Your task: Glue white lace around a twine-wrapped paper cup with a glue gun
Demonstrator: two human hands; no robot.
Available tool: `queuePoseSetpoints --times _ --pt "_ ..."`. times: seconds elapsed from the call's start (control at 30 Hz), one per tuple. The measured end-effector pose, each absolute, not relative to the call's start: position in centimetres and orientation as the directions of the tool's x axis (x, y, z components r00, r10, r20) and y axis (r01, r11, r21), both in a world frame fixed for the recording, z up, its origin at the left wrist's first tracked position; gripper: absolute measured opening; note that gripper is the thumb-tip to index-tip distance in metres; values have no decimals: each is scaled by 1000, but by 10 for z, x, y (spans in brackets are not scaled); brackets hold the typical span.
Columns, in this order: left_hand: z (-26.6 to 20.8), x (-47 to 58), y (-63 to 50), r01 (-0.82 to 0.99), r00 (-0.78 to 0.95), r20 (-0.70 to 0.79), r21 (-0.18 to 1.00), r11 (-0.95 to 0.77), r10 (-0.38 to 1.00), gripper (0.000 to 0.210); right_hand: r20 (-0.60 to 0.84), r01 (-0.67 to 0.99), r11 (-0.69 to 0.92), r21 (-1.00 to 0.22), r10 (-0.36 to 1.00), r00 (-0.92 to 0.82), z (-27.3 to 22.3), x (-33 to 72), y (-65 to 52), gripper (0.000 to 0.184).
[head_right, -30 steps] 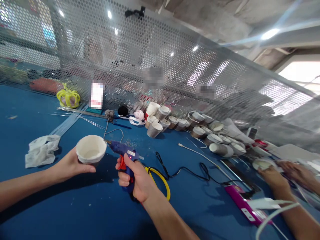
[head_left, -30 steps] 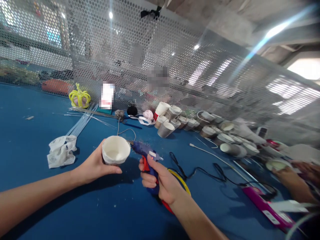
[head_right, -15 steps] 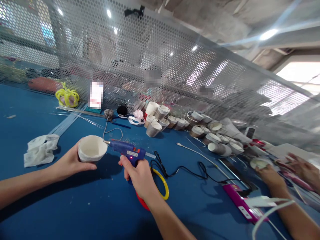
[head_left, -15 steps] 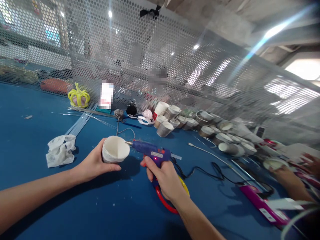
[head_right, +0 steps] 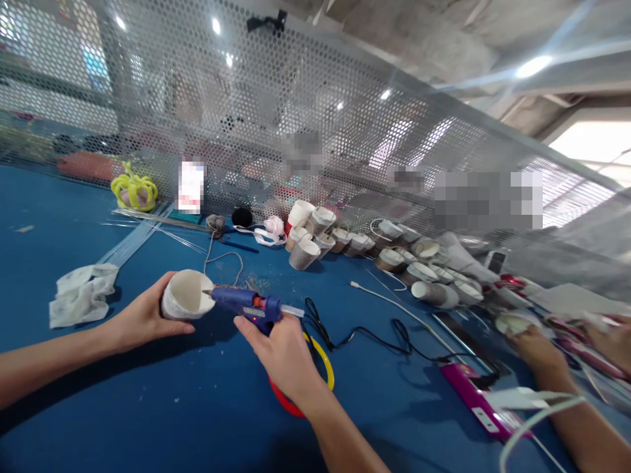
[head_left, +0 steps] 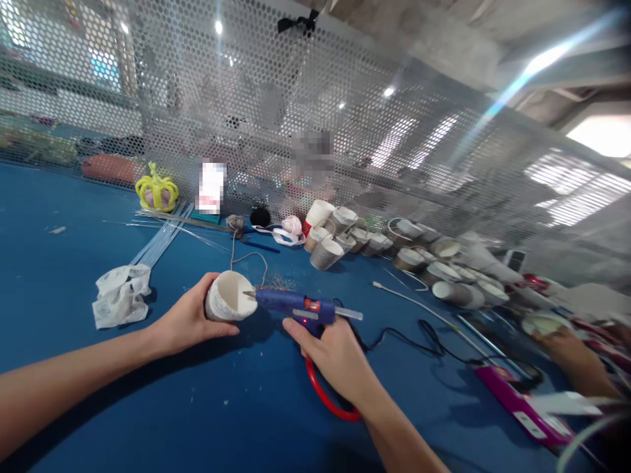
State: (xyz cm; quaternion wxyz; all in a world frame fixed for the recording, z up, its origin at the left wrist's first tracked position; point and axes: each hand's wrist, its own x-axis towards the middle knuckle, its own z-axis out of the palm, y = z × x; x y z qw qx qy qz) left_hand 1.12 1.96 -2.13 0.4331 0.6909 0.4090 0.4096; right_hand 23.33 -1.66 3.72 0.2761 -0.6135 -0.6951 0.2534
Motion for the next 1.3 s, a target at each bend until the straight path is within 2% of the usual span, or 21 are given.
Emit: queuePoseSetpoints --times 0.13,0.4,0.6,0.83,1.03,1.3 --pt "-18 8 20 153 451 140 961 -230 882 66 27 696 103 -711 993 -118 44 245 -14 41" --pt "-6 7 14 -4 660 39 999 -48 750 71 30 645 178 -743 972 -233 44 251 -8 42" --pt "-7 8 15 -16 664 35 999 -33 747 70 27 673 220 -706 958 -284 46 255 -8 40" --pt "-4 7 13 3 713 2 1000 -6 701 73 -23 646 162 -746 963 -268 47 257 -7 32" --pt "-5 7 13 39 696 -5 999 -31 718 71 -74 645 138 -752 954 -291 51 257 -8 29" --pt "-7 5 13 85 706 10 991 -99 708 69 -74 618 110 -779 961 -265 49 258 -7 28"
